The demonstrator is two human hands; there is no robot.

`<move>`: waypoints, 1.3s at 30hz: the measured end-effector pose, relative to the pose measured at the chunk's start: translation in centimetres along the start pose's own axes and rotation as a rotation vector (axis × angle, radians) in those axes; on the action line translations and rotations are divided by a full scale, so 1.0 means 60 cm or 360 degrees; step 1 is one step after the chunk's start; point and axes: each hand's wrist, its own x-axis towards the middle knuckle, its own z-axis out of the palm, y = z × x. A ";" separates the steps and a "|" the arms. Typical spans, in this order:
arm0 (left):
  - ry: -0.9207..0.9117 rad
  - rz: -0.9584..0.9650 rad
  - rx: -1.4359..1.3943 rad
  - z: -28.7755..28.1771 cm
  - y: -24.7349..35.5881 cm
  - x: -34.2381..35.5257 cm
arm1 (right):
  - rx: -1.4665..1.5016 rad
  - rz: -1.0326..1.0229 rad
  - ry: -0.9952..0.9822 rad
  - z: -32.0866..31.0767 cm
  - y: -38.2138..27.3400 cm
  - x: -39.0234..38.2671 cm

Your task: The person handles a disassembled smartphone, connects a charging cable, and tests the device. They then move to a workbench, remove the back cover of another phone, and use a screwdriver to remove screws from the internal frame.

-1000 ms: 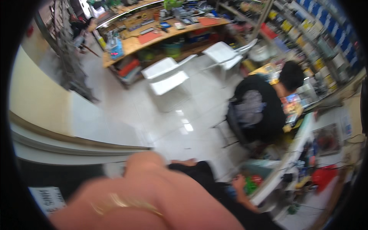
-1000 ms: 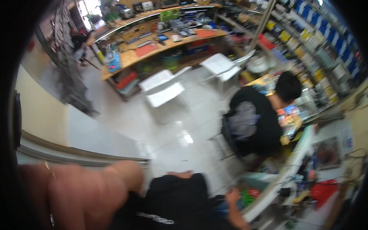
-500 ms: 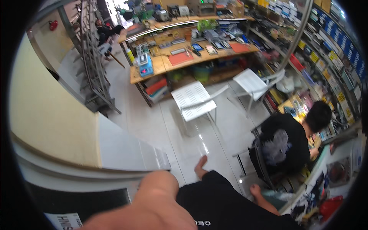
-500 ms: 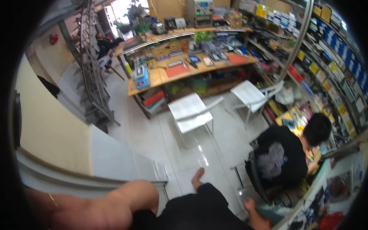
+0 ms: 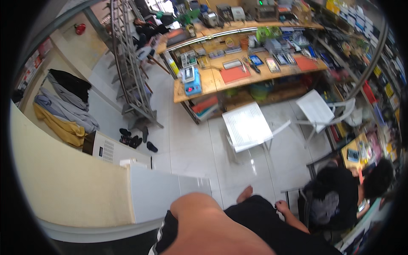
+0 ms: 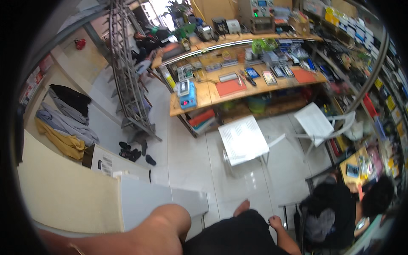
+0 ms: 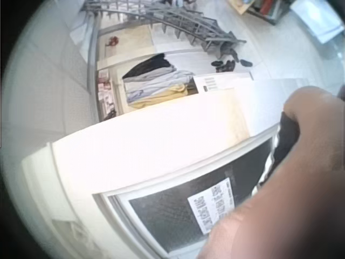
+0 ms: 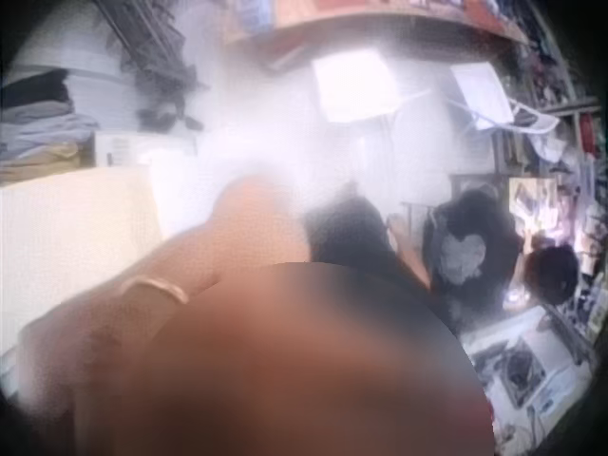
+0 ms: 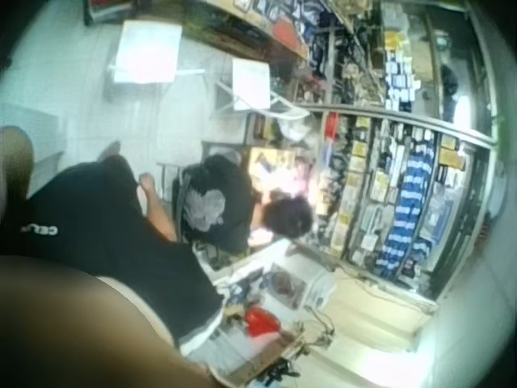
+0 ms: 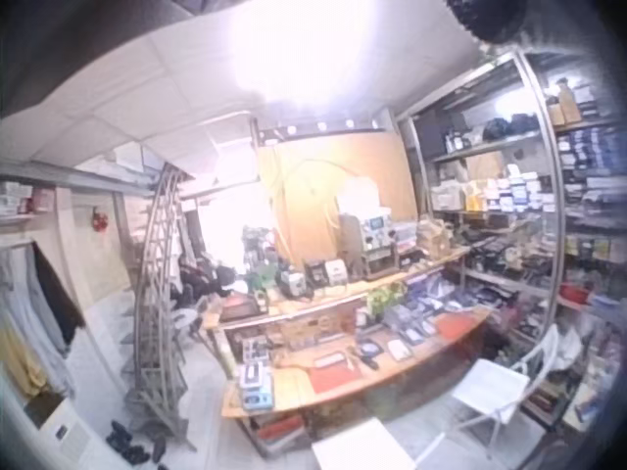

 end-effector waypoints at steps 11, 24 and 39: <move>-0.0040 0.0071 -0.0401 -0.059 -0.113 -0.010 | 0.0544 -0.0023 0.0288 -0.147 -0.227 0.115; 0.0064 -0.1853 0.1054 -0.302 -0.059 -0.325 | 0.0555 0.0464 -0.0097 -0.081 -0.247 0.011; 0.2089 -0.1925 0.1426 -0.854 0.165 -0.776 | 0.1394 0.0292 0.0107 -0.078 -0.722 0.170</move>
